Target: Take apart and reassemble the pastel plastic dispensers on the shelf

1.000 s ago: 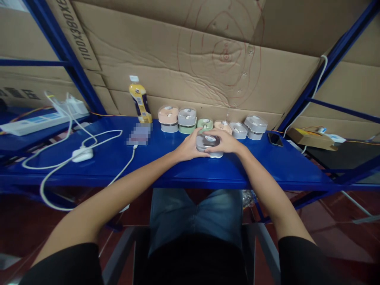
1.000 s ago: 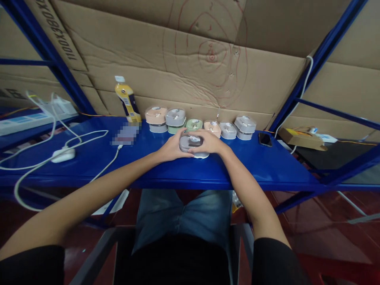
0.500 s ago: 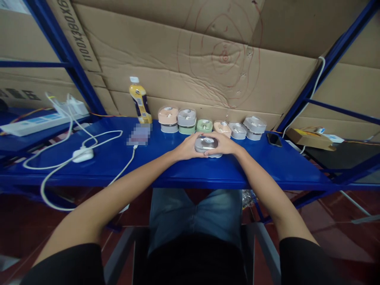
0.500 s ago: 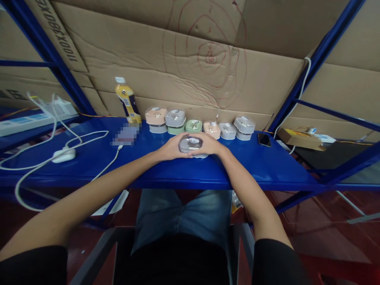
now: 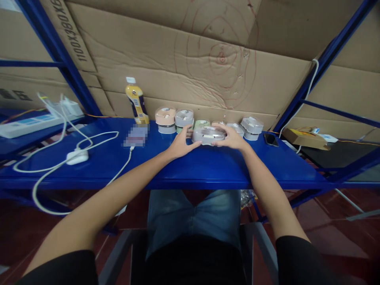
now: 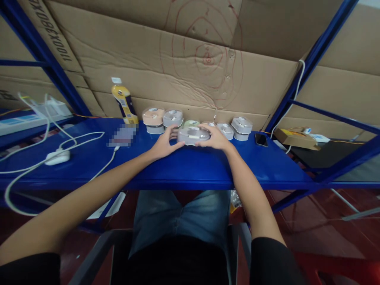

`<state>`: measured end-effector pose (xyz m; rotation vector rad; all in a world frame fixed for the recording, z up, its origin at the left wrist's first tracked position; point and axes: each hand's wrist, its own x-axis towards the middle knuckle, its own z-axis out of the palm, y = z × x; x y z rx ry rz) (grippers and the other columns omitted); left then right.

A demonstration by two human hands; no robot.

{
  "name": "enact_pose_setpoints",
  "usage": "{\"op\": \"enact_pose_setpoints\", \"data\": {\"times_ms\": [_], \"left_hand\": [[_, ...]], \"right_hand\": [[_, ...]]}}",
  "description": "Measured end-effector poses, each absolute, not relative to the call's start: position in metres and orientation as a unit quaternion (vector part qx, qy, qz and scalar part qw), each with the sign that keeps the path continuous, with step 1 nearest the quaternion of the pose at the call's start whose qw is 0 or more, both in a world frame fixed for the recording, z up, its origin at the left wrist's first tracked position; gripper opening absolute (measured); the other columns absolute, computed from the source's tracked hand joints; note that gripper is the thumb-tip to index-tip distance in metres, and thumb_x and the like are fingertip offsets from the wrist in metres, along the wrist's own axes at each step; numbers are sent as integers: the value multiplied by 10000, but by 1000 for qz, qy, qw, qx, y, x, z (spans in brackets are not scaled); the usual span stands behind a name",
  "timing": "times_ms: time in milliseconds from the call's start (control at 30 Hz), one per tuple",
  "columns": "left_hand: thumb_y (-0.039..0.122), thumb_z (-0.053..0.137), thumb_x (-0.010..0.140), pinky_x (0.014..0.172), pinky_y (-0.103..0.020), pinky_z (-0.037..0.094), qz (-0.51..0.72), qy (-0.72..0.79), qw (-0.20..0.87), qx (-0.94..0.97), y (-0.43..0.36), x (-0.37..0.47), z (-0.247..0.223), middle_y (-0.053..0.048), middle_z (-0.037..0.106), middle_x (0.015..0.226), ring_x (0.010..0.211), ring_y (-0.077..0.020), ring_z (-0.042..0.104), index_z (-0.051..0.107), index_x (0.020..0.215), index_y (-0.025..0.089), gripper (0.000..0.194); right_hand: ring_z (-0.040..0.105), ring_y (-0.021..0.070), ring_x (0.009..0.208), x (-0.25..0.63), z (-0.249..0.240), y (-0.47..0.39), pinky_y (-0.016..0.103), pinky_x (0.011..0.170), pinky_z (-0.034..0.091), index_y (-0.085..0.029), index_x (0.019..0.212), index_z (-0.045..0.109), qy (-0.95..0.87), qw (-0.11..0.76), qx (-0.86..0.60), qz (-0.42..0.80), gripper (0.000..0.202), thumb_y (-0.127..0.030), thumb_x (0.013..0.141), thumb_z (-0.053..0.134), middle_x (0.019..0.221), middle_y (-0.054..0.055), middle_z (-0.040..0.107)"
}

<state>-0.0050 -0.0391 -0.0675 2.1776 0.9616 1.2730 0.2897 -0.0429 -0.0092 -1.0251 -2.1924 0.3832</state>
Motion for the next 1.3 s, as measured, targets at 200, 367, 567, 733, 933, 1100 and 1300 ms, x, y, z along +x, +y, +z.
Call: {"op": "enact_pose_setpoints", "data": {"times_ms": [200,367,567,733,933,1100,1300], "left_hand": [[525,811,882,1010,-505,640,476,363,207,774,-33,-6,-70,-159,707,1306,1105,-284,753,482,1559,219,812],[506,790,890,834,-425,642,438,368,205,794,-36,-4,-68,-124,696,1257,929,-231,742,507,1533,245,749],[504,770,899,778,-406,628,413,366,210,807,-36,-4,-69,-142,682,1281,876,-211,738,512,1478,223,693],[477,766,894,791,-420,636,402,363,211,814,-36,-5,-68,-143,687,1290,869,-216,740,536,1438,221,643],[435,777,896,755,-376,628,397,374,206,812,-39,-6,-65,-142,684,1279,868,-211,757,541,1423,209,621],[404,784,905,733,-366,626,396,375,195,815,-37,-5,-66,-137,697,1254,827,-199,747,567,1396,210,570],[416,779,909,728,-371,619,396,368,191,820,-35,-5,-68,-143,696,1266,820,-195,735,569,1386,207,561]], "right_hand": [[580,444,1445,331,-2,-26,650,1214,471,-191,1583,588,-676,440,-588,-60,862,-601,863,826,1539,232,638],[530,503,1422,329,-16,-5,707,1190,411,-114,1587,528,-558,413,-709,-126,868,-555,901,824,1487,323,583],[464,545,1448,313,-31,9,759,1191,378,-30,1601,452,-533,410,-732,-109,921,-576,934,776,1514,409,515],[465,552,1454,310,-32,7,739,1192,404,9,1638,393,-527,394,-746,-105,966,-540,945,784,1539,435,477],[536,483,1396,298,-20,-7,609,1131,492,-44,1441,585,-521,336,-764,-180,610,-352,953,783,1493,369,553],[649,382,1272,295,-14,-13,473,1048,527,-80,1274,733,-593,246,-744,-183,297,-188,1041,583,1359,277,703],[714,371,1191,296,-14,-16,451,982,554,-90,1269,777,-614,244,-735,-155,325,-247,1087,558,1326,266,740]]}}
